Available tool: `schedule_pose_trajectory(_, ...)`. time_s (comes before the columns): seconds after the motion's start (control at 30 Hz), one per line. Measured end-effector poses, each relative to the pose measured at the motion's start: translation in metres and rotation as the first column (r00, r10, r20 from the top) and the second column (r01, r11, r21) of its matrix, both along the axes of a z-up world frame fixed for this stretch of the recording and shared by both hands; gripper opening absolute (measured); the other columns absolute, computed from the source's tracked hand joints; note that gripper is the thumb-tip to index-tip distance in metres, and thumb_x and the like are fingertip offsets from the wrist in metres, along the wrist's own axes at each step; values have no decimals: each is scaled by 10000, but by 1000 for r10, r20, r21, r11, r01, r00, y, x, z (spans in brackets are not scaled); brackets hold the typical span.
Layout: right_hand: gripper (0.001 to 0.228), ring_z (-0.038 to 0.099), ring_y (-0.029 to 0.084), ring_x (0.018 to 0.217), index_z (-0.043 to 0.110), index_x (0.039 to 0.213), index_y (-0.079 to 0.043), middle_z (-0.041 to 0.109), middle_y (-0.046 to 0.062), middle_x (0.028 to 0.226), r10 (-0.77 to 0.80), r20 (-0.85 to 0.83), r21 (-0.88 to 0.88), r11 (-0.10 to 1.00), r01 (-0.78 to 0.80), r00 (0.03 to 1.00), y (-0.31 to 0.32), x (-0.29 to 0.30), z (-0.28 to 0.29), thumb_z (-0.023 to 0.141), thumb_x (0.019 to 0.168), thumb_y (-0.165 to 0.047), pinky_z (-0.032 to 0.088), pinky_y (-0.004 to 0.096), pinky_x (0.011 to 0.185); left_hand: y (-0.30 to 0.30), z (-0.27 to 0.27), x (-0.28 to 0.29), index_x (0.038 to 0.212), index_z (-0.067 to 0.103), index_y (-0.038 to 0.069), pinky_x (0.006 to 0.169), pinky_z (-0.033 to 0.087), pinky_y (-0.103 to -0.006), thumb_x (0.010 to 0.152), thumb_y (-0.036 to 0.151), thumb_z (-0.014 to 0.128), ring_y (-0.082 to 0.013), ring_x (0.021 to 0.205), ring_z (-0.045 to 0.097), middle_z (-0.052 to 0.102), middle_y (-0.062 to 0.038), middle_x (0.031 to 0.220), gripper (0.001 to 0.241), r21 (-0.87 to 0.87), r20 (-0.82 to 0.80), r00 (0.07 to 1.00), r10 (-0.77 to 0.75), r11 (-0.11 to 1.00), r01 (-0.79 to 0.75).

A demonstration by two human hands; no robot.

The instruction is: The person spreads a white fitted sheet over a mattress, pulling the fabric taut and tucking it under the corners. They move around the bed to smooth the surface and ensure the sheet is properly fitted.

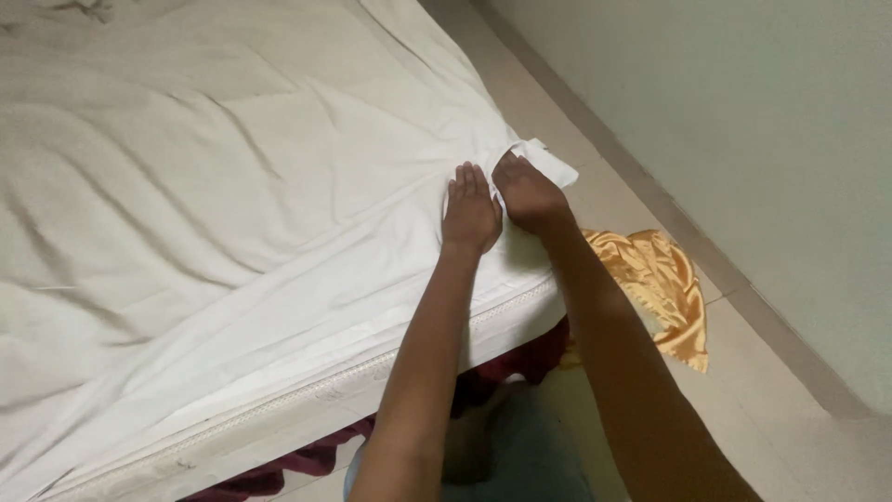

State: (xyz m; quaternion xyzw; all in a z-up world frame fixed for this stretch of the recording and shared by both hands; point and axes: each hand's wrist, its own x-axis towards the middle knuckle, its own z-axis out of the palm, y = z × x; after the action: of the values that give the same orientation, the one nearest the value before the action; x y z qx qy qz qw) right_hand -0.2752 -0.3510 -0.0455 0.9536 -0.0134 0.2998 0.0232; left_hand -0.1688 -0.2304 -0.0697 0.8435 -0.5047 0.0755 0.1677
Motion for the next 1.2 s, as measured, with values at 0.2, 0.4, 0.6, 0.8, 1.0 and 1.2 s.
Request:
schedule_pose_trajectory(0.2, 360, 579, 369, 1276, 666, 1148, 58, 647, 257, 1272, -168, -149, -56, 985, 161, 975, 25, -63, 10, 609, 881, -176, 392, 440, 1175, 14, -6, -53, 1534, 295, -99, 1260, 179, -494, 1035, 321, 370, -392, 1551, 209, 272, -282, 1635, 656, -1, 68, 987, -146, 989, 147)
schedule_pose_trajectory(0.4, 312, 543, 333, 1367, 690, 1161, 4, 646, 212, 1340, -261, -168, -17, 965, 261, 951, 41, -130, -10, 564, 896, -105, 359, 411, 1212, 29, -4, -122, 1461, 445, -108, 1219, 300, -492, 1051, 326, 390, -401, 1473, 386, 475, -289, 1522, 599, 36, 91, 969, -229, 973, 227)
schedule_pose_trajectory(0.6, 438, 527, 368, 1310, 652, 1213, 61, 604, 263, 1343, -253, -191, 5, 966, 259, 949, 33, -170, -29, 561, 838, -148, 369, 416, 1152, 24, -20, -170, 1397, 501, -112, 1188, 333, -481, 1024, 340, 429, -394, 1432, 437, 522, -277, 1463, 591, 22, 230, 947, -223, 974, 224)
schedule_pose_trajectory(0.8, 385, 526, 368, 1348, 634, 1227, 34, 597, 247, 1370, -254, -258, 234, 919, 316, 932, 61, -174, 1, 554, 871, -88, 414, 420, 1160, 23, -28, -150, 1392, 500, -113, 1167, 304, -512, 987, 371, 460, -416, 1411, 413, 499, -307, 1459, 633, -148, 195, 949, -248, 949, 278)
schedule_pose_trajectory(1.0, 755, 503, 399, 1325, 517, 1375, 74, 554, 285, 1387, -126, -170, 321, 930, 176, 977, 69, -163, 35, 640, 634, 0, 421, 420, 1108, 25, 32, -107, 1426, 524, -71, 1236, 331, -473, 1077, 292, 339, -373, 1458, 454, 532, -258, 1518, 536, -203, -102, 978, -183, 966, 160)
schedule_pose_trajectory(1.2, 634, 538, 387, 1347, 566, 1344, 44, 580, 250, 1423, -107, -136, 417, 896, 155, 985, 71, -131, 60, 613, 718, -47, 456, 430, 1117, 10, 35, -77, 1468, 454, -76, 1231, 292, -462, 1045, 390, 417, -370, 1482, 385, 458, -267, 1542, 631, -40, -81, 985, -154, 988, 151)
